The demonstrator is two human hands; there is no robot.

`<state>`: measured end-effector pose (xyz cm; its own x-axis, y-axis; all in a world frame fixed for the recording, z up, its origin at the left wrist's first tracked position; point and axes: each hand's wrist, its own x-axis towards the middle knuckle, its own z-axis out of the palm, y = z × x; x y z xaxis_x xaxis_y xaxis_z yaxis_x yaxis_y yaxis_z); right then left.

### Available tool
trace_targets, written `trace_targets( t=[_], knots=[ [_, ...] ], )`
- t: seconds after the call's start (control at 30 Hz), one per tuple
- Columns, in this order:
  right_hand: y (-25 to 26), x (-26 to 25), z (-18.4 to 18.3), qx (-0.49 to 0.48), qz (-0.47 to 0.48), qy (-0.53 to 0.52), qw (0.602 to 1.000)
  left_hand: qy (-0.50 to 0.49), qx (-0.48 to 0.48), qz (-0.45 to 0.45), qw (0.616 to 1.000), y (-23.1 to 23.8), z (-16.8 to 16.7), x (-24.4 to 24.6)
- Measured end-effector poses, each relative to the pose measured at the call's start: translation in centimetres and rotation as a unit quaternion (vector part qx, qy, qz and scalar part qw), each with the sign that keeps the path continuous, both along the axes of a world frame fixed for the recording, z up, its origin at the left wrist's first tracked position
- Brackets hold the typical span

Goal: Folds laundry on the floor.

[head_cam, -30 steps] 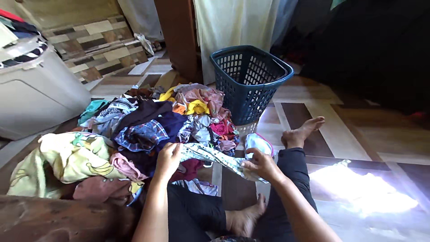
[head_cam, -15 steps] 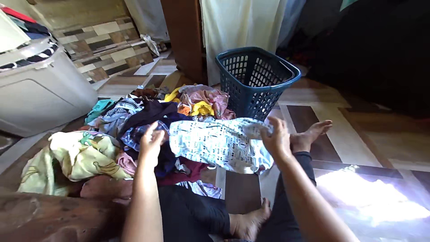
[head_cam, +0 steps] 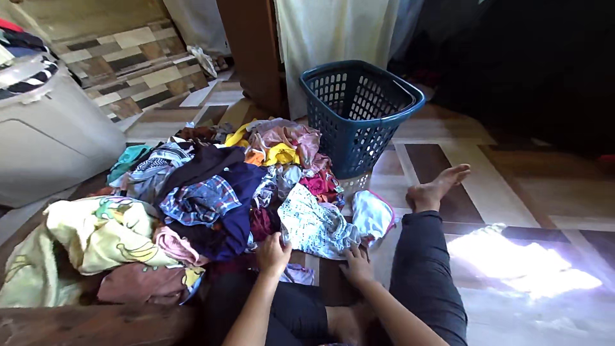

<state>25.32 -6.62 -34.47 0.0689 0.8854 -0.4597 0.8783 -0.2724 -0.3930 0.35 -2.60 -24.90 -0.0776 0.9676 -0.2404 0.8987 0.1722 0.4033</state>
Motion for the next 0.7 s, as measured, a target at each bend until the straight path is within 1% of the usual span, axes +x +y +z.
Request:
trace_targets(
  t=[0.07, 0.13, 0.23, 0.3, 0.37, 0.43, 0.47, 0.57, 0.63, 0.7],
  knots=[
    [-0.1, 0.1, 0.2, 0.006, -0.005, -0.002, 1.000, -0.006, -0.020, 0.014, 1.000, 0.2, -0.8, 1.1],
    [0.1, 0.1, 0.2, 0.008, -0.007, -0.005, 1.000, 0.009, -0.035, 0.021, 0.999, 0.9, -1.3, 1.6],
    [0.9, 0.8, 0.6, 0.005, -0.030, 0.013, 0.999, 0.017, -0.066, 0.015, 0.998, 2.1, -0.6, 1.4],
    [1.6, 1.8, 1.8, 0.025, -0.057, 0.029, 0.998, -0.011, -0.042, 0.022, 0.999, 2.5, 0.6, 0.9],
    [2.3, 2.9, 3.8, 0.054, -0.077, 0.040, 0.995, -0.044, -0.007, 0.026, 0.999, 2.9, 2.6, 0.3],
    [2.8, 3.4, 5.5, 0.067, -0.074, 0.063, 0.993, -0.064, 0.030, 0.013, 0.997, 3.0, 4.6, -0.1],
    [3.0, 3.4, 6.0, 0.068, -0.055, 0.084, 0.993, -0.076, 0.053, -0.001, 0.996, 3.1, 5.6, 0.0],
    [2.7, 1.5, 6.4, 0.090, 0.020, 0.185, 0.978, -0.150, 0.132, -0.064, 0.978, 2.7, 8.0, 1.5],
    [2.0, -0.8, 6.7, 0.104, 0.032, 0.224, 0.969, -0.233, 0.136, -0.095, 0.958, 2.2, 9.5, 3.2],
    [1.4, -2.7, 7.1, 0.115, 0.017, 0.225, 0.967, -0.327, 0.132, -0.116, 0.928, 1.7, 10.9, 4.8]
  ],
)
